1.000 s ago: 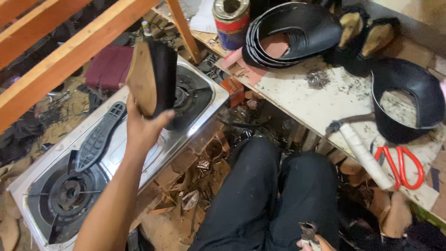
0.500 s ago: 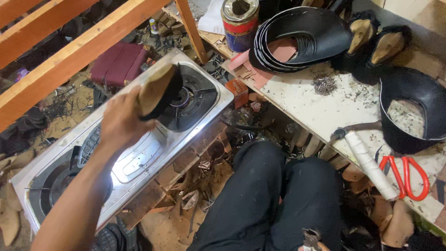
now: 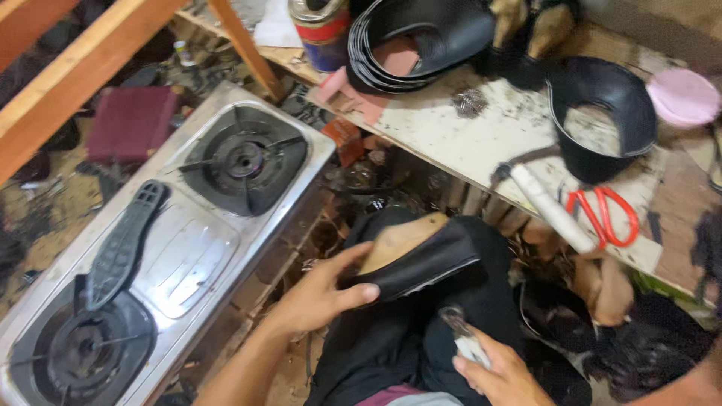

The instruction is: The person sits on the floor of a shoe workshop, sorts through a stack of black fabric shoe uppers, then pulls one upper over a sole on their lap and hammers tacks along the edge to attach the upper to the sole, working the shoe around by hand.

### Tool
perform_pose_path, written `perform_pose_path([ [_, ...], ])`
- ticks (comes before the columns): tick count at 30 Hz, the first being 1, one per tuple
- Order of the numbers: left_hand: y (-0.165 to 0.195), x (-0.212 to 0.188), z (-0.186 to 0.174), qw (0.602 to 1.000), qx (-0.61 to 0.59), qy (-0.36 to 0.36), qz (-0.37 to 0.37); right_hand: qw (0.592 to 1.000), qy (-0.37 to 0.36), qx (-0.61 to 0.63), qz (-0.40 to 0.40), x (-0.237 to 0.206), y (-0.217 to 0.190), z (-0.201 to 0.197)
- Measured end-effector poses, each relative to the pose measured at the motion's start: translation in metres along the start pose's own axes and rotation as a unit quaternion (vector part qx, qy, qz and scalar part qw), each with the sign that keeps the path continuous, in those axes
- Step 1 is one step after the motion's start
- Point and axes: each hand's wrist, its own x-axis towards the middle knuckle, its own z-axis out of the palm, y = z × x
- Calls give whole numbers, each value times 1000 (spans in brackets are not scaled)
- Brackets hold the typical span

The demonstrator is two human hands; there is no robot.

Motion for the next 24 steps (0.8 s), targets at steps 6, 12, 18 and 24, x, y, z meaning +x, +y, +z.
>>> perform_pose_path([
  [6, -14, 38, 66, 970, 114, 64, 206, 997, 38, 14, -66, -6, -41, 23],
  [12, -21, 28, 86, 958, 132, 103, 234, 989, 79, -24, -119, -11, -75, 25],
  [18, -20, 13, 101, 916, 224, 127, 308, 966, 52, -227, -115, -38, -107, 19],
  [24, -23, 4, 102, 913, 236, 118, 310, 892, 80, -354, -268, -45, -120, 26],
])
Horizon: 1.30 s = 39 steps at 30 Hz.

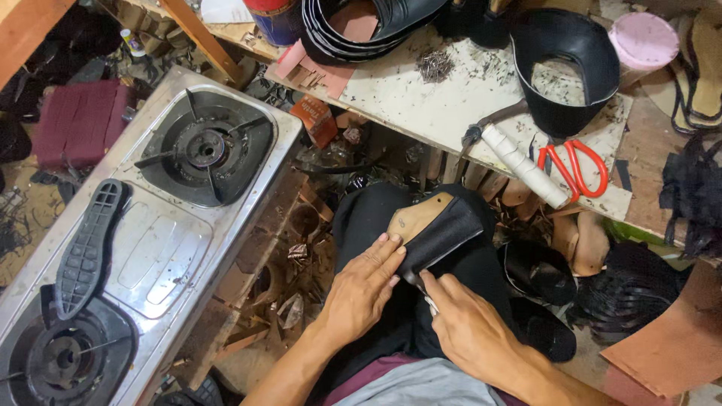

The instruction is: The person sits on the floor of a shoe workshop, sorts through a stack of black fabric shoe uppers, then pulls one upper over a sole on their lap and hammers tacks along the edge to attach the upper to the sole, working the shoe around by hand.

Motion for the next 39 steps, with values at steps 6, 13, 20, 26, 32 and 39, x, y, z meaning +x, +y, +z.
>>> perform_pose_path([
  [6, -13, 16, -1, 992, -89, -48, -74, 994, -14, -97, 38, 9, 7, 10],
  [13, -10, 33, 5, 997, -16, -71, -37, 995, 0, -64, 72, 10, 15, -2],
  [20, -1, 41, 12, 994, 37, -89, -53, 999, 22, 11, 40, 10, 25, -11],
  [26, -2, 50, 17, 993, 41, -91, -70, 991, 45, -78, 100, 13, 34, -10],
  [32, -3, 55, 21, 993, 56, -91, -58, 990, 52, -85, 99, 15, 44, -12],
  [39, -1, 66, 18, 987, 35, -132, -85, 986, 54, -104, 118, 13, 50, -16],
])
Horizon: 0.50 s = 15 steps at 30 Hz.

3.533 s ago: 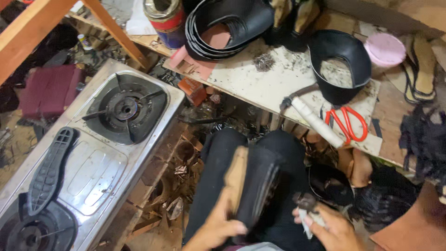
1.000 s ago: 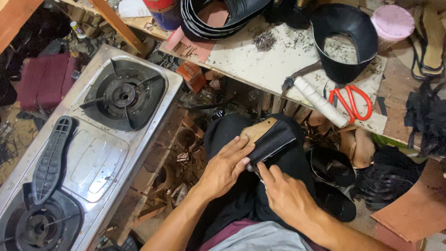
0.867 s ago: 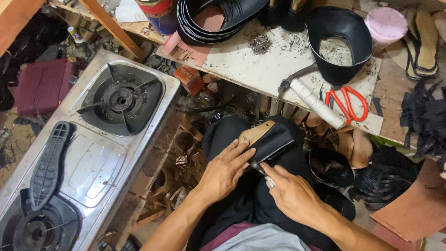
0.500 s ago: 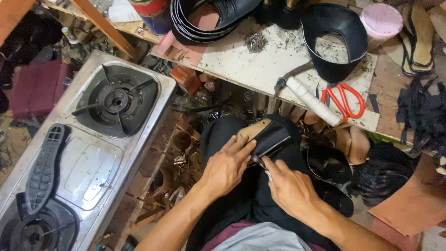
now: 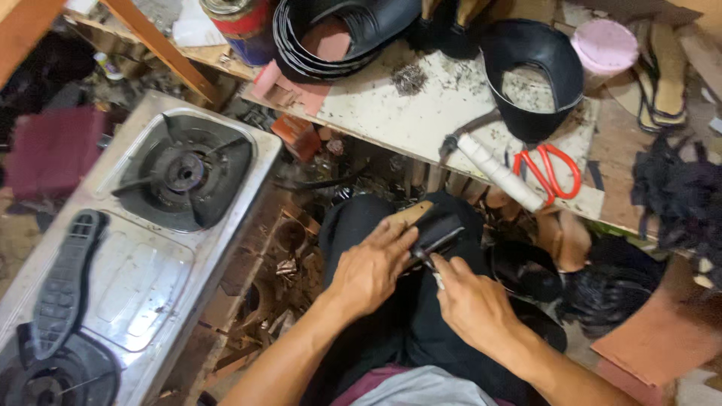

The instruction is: The person sits on the floor of a shoe workshop, sorts through a stack of black fabric shoe uppers, then pulls one upper over a sole on their lap and hammers tacks along the edge to attach the upper to the sole, working the shoe around by hand.

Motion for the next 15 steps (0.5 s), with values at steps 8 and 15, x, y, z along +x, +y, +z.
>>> perform_pose_path([
  [8, 8, 9, 2, 999, 49, 5, -8, 999, 3, -26, 24, 5, 4, -5],
  [15, 9, 15, 6, 997, 72, 19, -12, 1000, 3, 14, 15, 7, 10, -12],
])
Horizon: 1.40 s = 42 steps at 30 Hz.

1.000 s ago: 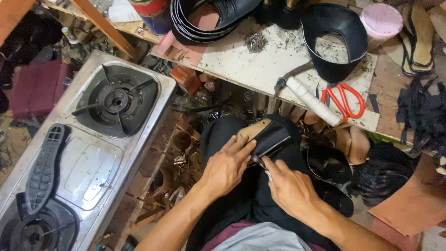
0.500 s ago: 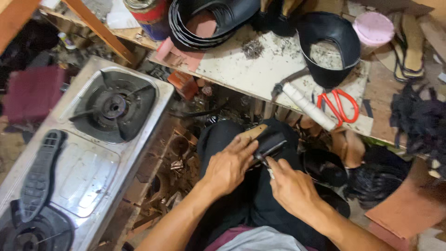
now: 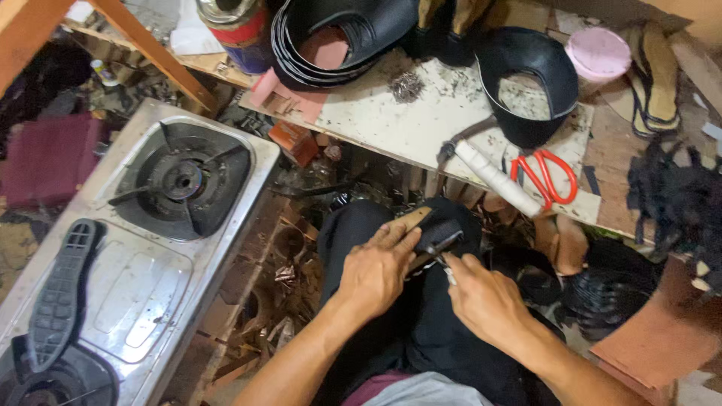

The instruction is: The person sits on the floor of a shoe workshop, sorts through a stack of black fabric shoe uppers, then pulls one upper over a sole on their lap and hammers tacks along the edge to attach the upper to the sole, working the shoe around by hand.

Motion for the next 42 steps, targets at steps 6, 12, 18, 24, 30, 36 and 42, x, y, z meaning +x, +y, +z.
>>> perform_pose_path([
  [6, 2, 13, -1, 999, -21, 7, -23, 999, -13, -5, -33, 2, 7, 12],
  [12, 3, 17, -7, 997, -32, -43, -61, 998, -10, -29, -58, 6, 9, 0],
  [18, 1, 21, -2, 992, 25, -110, -63, 999, -34, -37, 5, -10, -5, -45],
  [24, -7, 26, -9, 990, -17, -135, -32, 972, 200, 119, -23, -7, -6, 4],
  [30, -6, 24, -8, 992, 2, -122, -22, 955, 203, 209, -59, -11, 14, 29],
  [36, -38, 9, -26, 967, -218, -132, -1, 994, 89, 68, 1, -3, 14, 41],
  [42, -54, -31, -17, 959, -283, 12, 5, 992, 81, 93, 16, 7, 32, 62],
])
